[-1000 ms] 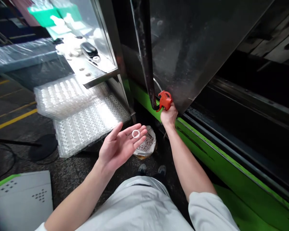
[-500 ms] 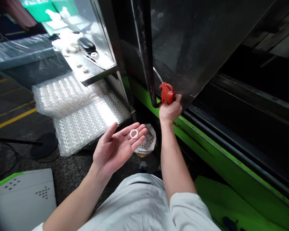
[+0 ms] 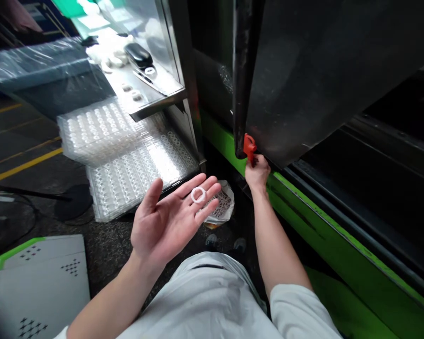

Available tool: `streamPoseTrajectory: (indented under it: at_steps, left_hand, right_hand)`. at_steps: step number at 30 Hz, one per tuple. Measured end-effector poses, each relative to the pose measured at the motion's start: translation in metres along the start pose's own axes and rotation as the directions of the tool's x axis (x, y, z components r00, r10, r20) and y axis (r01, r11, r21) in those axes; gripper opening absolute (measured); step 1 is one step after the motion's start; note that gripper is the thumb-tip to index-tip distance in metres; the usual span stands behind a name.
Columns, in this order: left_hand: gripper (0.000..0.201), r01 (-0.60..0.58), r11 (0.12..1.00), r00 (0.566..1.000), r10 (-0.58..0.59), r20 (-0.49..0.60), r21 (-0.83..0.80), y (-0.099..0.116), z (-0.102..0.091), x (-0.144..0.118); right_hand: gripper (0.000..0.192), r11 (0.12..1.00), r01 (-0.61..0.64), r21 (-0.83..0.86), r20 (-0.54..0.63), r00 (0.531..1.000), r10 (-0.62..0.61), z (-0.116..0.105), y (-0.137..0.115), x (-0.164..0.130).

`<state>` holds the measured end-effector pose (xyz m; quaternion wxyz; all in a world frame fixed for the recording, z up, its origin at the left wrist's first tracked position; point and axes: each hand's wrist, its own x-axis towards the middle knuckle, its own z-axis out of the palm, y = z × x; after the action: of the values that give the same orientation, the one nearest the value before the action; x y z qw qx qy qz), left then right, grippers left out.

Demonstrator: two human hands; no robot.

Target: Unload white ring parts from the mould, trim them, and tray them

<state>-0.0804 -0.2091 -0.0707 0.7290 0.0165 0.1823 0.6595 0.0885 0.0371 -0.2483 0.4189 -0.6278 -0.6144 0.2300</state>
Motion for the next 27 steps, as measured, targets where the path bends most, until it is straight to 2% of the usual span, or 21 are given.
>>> streamPoseTrajectory:
  at_steps: [2, 4, 5, 6, 7, 10, 12, 15, 17, 19, 20, 21, 22, 23, 24, 26, 27]
  left_hand:
    - [0.064, -0.03, 0.999, 0.999, 0.03, 0.013, 0.014, -0.004, 0.0, 0.003]
    - [0.063, -0.064, 0.997, 0.998, 0.063, 0.024, 0.041, -0.01, 0.001, 0.008]
    - [0.062, -0.082, 0.995, 0.996, 0.081, 0.027, 0.059, -0.015, 0.001, 0.012]
    - [0.061, -0.099, 0.992, 0.995, 0.097, 0.028, 0.08, -0.02, 0.002, 0.016]
    - [0.059, -0.109, 0.989, 0.994, 0.106, 0.03, 0.103, -0.026, 0.003, 0.019]
    - [0.056, -0.11, 0.978, 0.994, 0.104, 0.04, 0.177, -0.043, 0.008, 0.028]
    - [0.055, -0.106, 0.968, 0.994, 0.094, 0.064, 0.228, -0.056, 0.012, 0.032]
    - [0.055, -0.134, 0.945, 0.988, 0.106, 0.108, 0.3, -0.074, 0.017, 0.037]
    - [0.055, -0.17, 0.927, 0.981, 0.128, 0.144, 0.335, -0.084, 0.019, 0.043]
    - [0.051, -0.271, 0.872, 0.958, 0.202, 0.204, 0.408, -0.086, 0.021, 0.053]
    - [0.047, -0.358, 0.808, 0.932, 0.276, 0.236, 0.467, -0.084, 0.023, 0.06]
    - [0.044, -0.461, 0.71, 0.887, 0.376, 0.266, 0.533, -0.078, 0.026, 0.068]
    - [0.042, -0.56, 0.579, 0.82, 0.487, 0.3, 0.592, -0.069, 0.03, 0.077]
    - [0.043, -0.638, 0.435, 0.732, 0.599, 0.325, 0.636, -0.057, 0.036, 0.087]
    - [0.044, -0.687, 0.314, 0.64, 0.688, 0.341, 0.656, -0.045, 0.044, 0.099]
    - [0.057, -0.714, 0.162, 0.508, 0.789, 0.345, 0.681, -0.021, 0.066, 0.126]
    - [0.063, -0.673, 0.129, 0.502, 0.802, 0.322, 0.728, -0.012, 0.08, 0.14]
  right_hand:
    - [0.019, 1.0, -0.026, 0.01, -0.023, 0.999, 0.027, -0.025, -0.013, -0.014]
    - [0.019, 0.994, -0.015, 0.106, -0.017, 1.0, 0.017, -0.06, -0.043, -0.042]
    - [0.02, 0.981, 0.023, 0.191, 0.03, 0.999, -0.029, -0.08, -0.063, -0.061]
    - [0.021, 0.969, 0.078, 0.236, 0.128, 0.986, -0.11, -0.098, -0.084, -0.081]
    - [0.021, 0.96, 0.157, 0.23, 0.171, 0.965, -0.199, -0.115, -0.104, -0.1]
    - [0.024, 0.909, 0.397, 0.127, 0.167, 0.895, -0.414, -0.141, -0.149, -0.141]
    - [0.023, 0.885, 0.461, 0.062, 0.132, 0.875, -0.465, -0.144, -0.157, -0.147]
    - [0.026, 0.884, 0.468, 0.024, 0.086, 0.88, -0.468, -0.149, -0.15, -0.137]
    - [0.03, 0.889, 0.454, 0.061, 0.059, 0.887, -0.457, -0.16, -0.141, -0.128]
    - [0.032, 0.899, 0.411, 0.151, 0.053, 0.905, -0.423, -0.178, -0.13, -0.119]
    - [0.032, 0.901, 0.38, 0.21, 0.052, 0.916, -0.399, -0.189, -0.124, -0.113]
    - [0.032, 0.897, 0.349, 0.271, 0.048, 0.926, -0.375, -0.202, -0.118, -0.107]
    - [0.031, 0.888, 0.325, 0.324, 0.036, 0.934, -0.355, -0.218, -0.111, -0.1]
    - [0.031, 0.877, 0.313, 0.364, 0.011, 0.94, -0.34, -0.235, -0.103, -0.09]
    - [0.03, 0.868, 0.315, 0.384, -0.03, 0.944, -0.33, -0.253, -0.095, -0.079]
    - [0.027, 0.86, 0.346, 0.376, -0.143, 0.938, -0.315, -0.296, -0.078, -0.05]
    - [0.025, 0.861, 0.363, 0.356, -0.208, 0.929, -0.305, -0.32, -0.069, -0.032]
